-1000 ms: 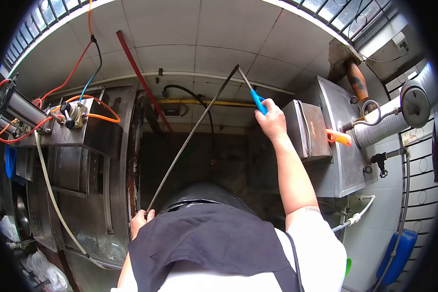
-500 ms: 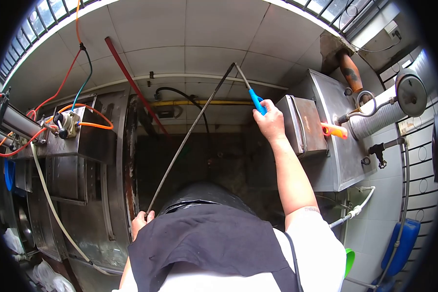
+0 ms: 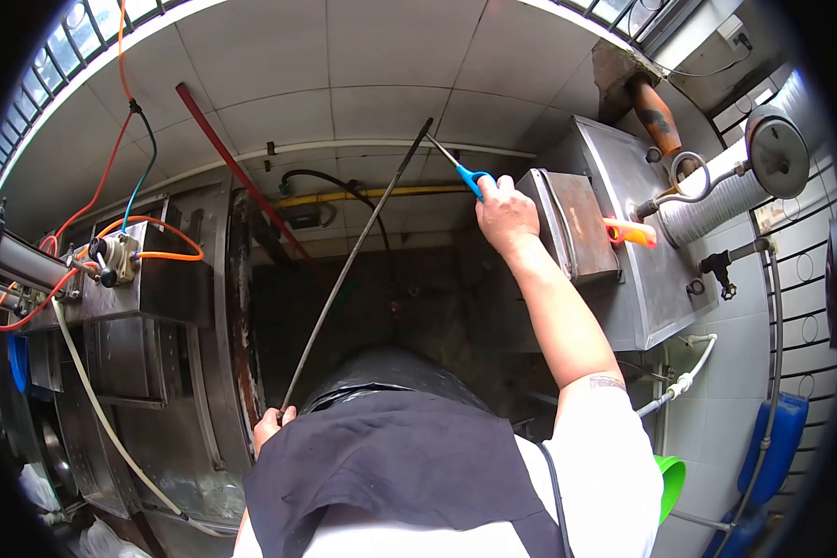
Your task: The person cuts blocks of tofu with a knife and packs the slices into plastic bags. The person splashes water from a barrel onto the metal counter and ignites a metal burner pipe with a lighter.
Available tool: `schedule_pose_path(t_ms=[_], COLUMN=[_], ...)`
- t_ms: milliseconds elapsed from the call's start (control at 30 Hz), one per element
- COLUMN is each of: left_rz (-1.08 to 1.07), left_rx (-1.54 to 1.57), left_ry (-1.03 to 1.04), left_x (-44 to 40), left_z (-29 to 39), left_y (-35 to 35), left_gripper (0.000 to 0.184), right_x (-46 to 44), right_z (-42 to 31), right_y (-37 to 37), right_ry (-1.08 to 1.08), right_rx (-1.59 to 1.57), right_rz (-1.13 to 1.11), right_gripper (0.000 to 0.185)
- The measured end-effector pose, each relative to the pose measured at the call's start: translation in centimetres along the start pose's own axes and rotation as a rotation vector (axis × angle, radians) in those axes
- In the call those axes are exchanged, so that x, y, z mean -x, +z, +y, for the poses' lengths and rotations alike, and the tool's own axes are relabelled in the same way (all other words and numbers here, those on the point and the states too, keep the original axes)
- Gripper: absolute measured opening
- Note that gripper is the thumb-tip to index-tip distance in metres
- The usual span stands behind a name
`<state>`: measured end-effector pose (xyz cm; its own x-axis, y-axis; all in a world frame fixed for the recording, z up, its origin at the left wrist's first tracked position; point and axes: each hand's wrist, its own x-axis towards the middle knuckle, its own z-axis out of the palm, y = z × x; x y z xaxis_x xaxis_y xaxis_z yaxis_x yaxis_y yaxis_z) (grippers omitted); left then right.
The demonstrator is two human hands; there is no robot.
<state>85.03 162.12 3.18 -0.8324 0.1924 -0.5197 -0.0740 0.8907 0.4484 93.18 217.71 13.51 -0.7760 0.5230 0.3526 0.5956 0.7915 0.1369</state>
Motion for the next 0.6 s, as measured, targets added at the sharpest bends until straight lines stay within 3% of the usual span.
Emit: schedule_pose_path(t_ms=[167,233,333,367,433,467,600], left_rz=[0.034,0.063,0.043,0.041,0.043,0.022,-0.010], left_rx=[-0.017,0.012,0.001,-0.023,-0.047,-0.042,-0.021], left_ry=[0.019,0.031,0.053,0.060,0.068,0.048,0.029], left_x=[-0.3,-0.6,-0.8,-0.6,-0.2,0.1,0.0], left_z=[0.1,-0.5,-0.6,-0.3,0.6,1.0,0.9], left_y=[0.1,0.4,0.4,0.2,-0.1,-0.3,0.1], left_gripper=[0.048,0.049,0.050,0.049,0.049,0.048,0.047], right_x=[-0.3,-0.3,-0.6,-0.5,-0.1,-0.1,0.8], right_z=[-0.4,0.3,1.3,1.0,0.4,0.7,0.1], right_y=[-2.2,-1.6,-0.8,-1.4,-3.0,-3.4,-2.0], right_ry=[-0.044,-0.003,0.206,0.203,0.306,0.324,0.375], right_rx=[0.008,-0.028,-0.483,-0.482,-0.844,-0.846,-0.798], right_rz=[0.110,0.050,0.065,0.066,-0.058,-0.221,-0.143], right_gripper=[0.022,0.022,0.037,0.037,0.042,0.044,0.041])
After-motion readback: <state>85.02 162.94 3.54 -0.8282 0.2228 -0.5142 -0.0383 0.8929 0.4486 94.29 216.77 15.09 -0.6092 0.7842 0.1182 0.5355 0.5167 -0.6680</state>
